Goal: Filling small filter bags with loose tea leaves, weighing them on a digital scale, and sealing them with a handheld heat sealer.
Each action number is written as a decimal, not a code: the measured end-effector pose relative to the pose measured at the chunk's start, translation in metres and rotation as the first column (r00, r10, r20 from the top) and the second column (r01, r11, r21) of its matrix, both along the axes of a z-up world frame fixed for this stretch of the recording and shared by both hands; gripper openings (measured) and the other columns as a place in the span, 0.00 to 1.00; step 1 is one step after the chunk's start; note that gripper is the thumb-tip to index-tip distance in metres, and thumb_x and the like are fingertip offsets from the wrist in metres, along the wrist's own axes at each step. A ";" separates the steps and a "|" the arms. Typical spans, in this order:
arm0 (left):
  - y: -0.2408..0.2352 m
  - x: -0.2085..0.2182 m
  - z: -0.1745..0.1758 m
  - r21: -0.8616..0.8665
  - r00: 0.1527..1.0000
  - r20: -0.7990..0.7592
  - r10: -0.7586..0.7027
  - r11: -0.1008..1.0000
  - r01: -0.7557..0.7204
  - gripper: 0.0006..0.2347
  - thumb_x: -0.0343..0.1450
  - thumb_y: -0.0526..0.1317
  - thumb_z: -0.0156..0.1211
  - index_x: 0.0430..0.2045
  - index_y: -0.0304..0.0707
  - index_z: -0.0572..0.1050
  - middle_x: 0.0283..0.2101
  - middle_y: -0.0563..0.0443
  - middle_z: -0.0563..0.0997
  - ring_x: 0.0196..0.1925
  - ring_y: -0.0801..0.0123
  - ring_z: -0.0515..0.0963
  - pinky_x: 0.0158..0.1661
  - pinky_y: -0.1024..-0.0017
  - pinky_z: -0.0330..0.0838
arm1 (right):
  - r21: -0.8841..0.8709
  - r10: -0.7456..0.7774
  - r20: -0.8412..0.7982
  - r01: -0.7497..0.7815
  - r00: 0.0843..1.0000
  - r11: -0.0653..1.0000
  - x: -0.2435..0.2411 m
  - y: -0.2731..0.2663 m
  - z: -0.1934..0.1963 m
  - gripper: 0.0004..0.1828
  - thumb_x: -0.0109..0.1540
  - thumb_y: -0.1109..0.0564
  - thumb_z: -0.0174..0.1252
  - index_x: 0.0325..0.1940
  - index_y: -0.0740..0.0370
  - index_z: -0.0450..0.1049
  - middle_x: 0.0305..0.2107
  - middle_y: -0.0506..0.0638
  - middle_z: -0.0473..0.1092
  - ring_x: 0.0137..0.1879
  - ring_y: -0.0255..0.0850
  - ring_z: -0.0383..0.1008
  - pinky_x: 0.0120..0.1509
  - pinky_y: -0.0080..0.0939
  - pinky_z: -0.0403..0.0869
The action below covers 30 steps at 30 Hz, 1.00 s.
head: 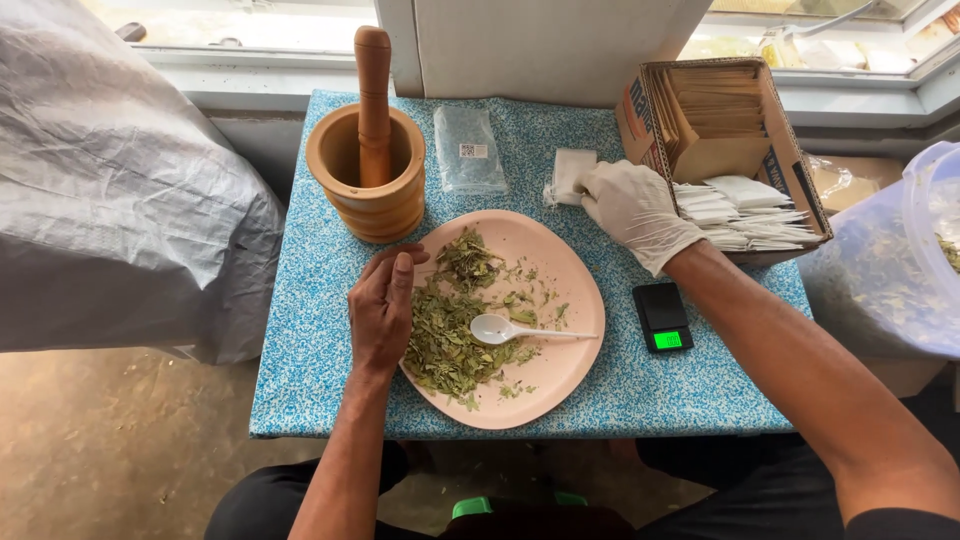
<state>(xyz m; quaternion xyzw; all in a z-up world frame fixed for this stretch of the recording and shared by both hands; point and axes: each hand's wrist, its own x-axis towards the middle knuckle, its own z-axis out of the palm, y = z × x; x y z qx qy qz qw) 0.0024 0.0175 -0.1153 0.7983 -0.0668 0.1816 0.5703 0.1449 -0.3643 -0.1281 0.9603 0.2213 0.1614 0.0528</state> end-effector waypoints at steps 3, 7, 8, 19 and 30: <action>0.000 0.000 -0.001 -0.003 1.000 -0.004 0.003 1.000 -0.003 0.21 0.88 0.53 0.43 0.49 0.47 0.87 0.54 0.40 0.88 0.58 0.39 0.87 0.57 0.39 0.80 | 0.046 0.005 -0.021 -0.004 1.000 0.999 -0.004 0.005 0.014 0.04 0.68 0.53 0.67 0.42 0.54 0.83 0.31 0.52 0.78 0.43 0.56 0.84 0.45 0.57 0.84; 0.000 -0.002 0.002 -0.018 1.000 0.010 0.000 1.000 0.000 0.20 0.89 0.51 0.44 0.49 0.46 0.87 0.54 0.40 0.88 0.59 0.37 0.86 0.57 0.37 0.80 | 0.110 -0.083 -0.171 0.103 0.982 0.989 0.011 0.004 0.021 0.10 0.69 0.48 0.67 0.45 0.55 0.81 0.34 0.54 0.77 0.48 0.61 0.83 0.51 0.63 0.82; 0.000 -0.002 0.002 -0.024 1.000 0.004 -0.003 1.000 0.003 0.20 0.89 0.51 0.44 0.49 0.46 0.87 0.54 0.39 0.88 0.59 0.37 0.85 0.57 0.36 0.80 | 0.139 -0.104 -0.249 0.142 0.963 0.980 0.013 0.002 0.024 0.11 0.68 0.46 0.68 0.45 0.53 0.81 0.36 0.54 0.78 0.50 0.62 0.83 0.54 0.64 0.81; 0.000 -0.003 0.003 -0.037 1.000 -0.027 -0.004 0.999 0.003 0.19 0.88 0.50 0.45 0.49 0.47 0.87 0.54 0.40 0.88 0.61 0.36 0.84 0.57 0.34 0.79 | 0.143 -0.178 -0.549 0.301 0.817 0.943 0.016 0.007 0.056 0.23 0.68 0.28 0.64 0.51 0.45 0.85 0.45 0.49 0.85 0.61 0.59 0.83 0.65 0.62 0.77; -0.001 0.000 -0.001 -0.030 1.000 -0.030 0.011 0.999 -0.012 0.17 0.87 0.51 0.50 0.47 0.48 0.87 0.53 0.45 0.89 0.59 0.43 0.86 0.58 0.42 0.80 | 0.170 -0.128 -0.300 0.185 0.945 0.968 0.005 0.018 0.099 0.14 0.72 0.46 0.60 0.60 0.39 0.85 0.51 0.50 0.84 0.62 0.58 0.82 0.71 0.61 0.77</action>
